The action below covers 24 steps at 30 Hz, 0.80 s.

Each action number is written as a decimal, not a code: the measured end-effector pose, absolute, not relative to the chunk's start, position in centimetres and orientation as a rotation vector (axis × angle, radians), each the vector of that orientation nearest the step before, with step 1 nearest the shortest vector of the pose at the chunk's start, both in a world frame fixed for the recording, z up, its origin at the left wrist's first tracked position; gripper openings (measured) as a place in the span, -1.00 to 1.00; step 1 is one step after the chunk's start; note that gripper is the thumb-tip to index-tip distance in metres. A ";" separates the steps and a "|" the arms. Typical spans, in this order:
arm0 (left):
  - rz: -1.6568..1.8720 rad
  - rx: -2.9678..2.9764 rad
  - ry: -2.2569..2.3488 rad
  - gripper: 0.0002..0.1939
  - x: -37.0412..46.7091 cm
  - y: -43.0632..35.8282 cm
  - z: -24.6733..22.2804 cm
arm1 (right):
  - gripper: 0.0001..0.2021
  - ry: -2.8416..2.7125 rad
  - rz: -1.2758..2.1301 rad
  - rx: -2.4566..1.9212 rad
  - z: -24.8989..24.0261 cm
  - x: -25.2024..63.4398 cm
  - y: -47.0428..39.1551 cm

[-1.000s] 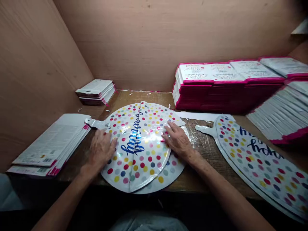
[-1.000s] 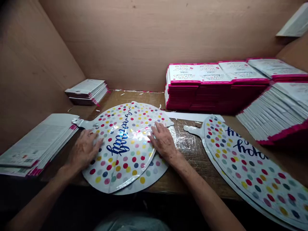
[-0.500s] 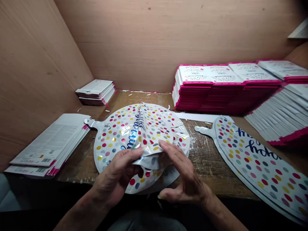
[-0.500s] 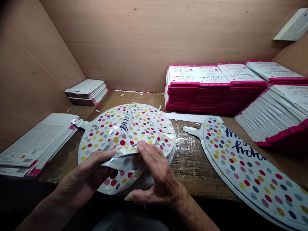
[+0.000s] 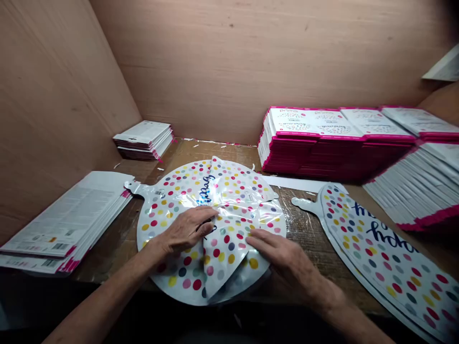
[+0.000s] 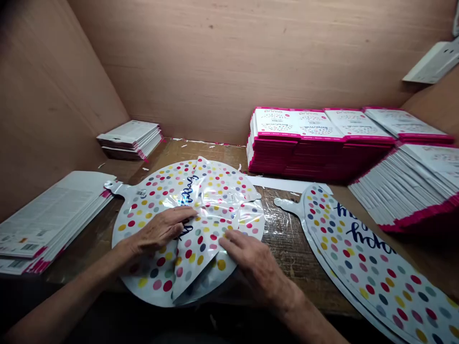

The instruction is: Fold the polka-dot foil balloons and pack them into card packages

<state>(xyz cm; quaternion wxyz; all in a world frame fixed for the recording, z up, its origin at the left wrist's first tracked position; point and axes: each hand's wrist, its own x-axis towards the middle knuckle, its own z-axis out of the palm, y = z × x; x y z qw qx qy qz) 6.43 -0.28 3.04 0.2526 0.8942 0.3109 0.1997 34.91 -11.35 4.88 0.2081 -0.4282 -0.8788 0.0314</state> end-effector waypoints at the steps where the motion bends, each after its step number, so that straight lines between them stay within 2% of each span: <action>1: 0.539 2.370 0.842 -0.18 5.9 0.0 2.2 | -0.60 -2.467 0.269 -1.274 6.5 34.9 -9.7; 4: 0.596 2.146 0.931 -0.08 5.0 0.5 1.3 | -0.78 -2.461 0.762 -1.464 10.9 34.8 -2.4; 6: 0.585 2.033 1.120 -0.19 5.5 0.9 1.7 | -0.84 -2.305 0.900 -1.534 12.2 34.8 2.6; 9: 0.589 1.938 1.578 -0.51 7.6 2.0 2.5 | -0.59 -1.928 0.909 -1.591 11.0 35.3 6.5; 12: 0.627 1.853 1.836 -0.59 9.1 3.2 2.7 | -0.26 -1.618 0.999 -1.397 7.6 37.0 4.4; 14: 0.622 1.815 1.865 -0.60 9.4 3.8 2.5 | -0.15 -1.592 1.034 -1.319 5.3 38.6 1.4; 16: 0.608 1.801 1.875 -0.62 9.2 4.2 2.2 | -0.20 -1.657 0.909 -1.465 3.3 39.9 -1.2; 19: 0.583 1.799 1.895 -0.71 9.2 4.6 2.1 | -0.50 -1.678 0.618 -1.787 1.5 40.8 -2.8; 20: 0.581 1.797 1.903 -0.74 9.4 4.6 2.1 | -0.53 -1.657 0.552 -1.856 1.2 40.8 -2.7; 21: 0.588 1.803 1.921 -0.72 9.6 4.5 2.2 | -0.53 -1.639 0.502 -1.908 1.0 40.8 -2.4; 24: 0.704 1.961 1.999 -0.47 10.8 3.9 2.4 | -0.54 -1.635 0.390 -2.037 0.7 40.8 -1.0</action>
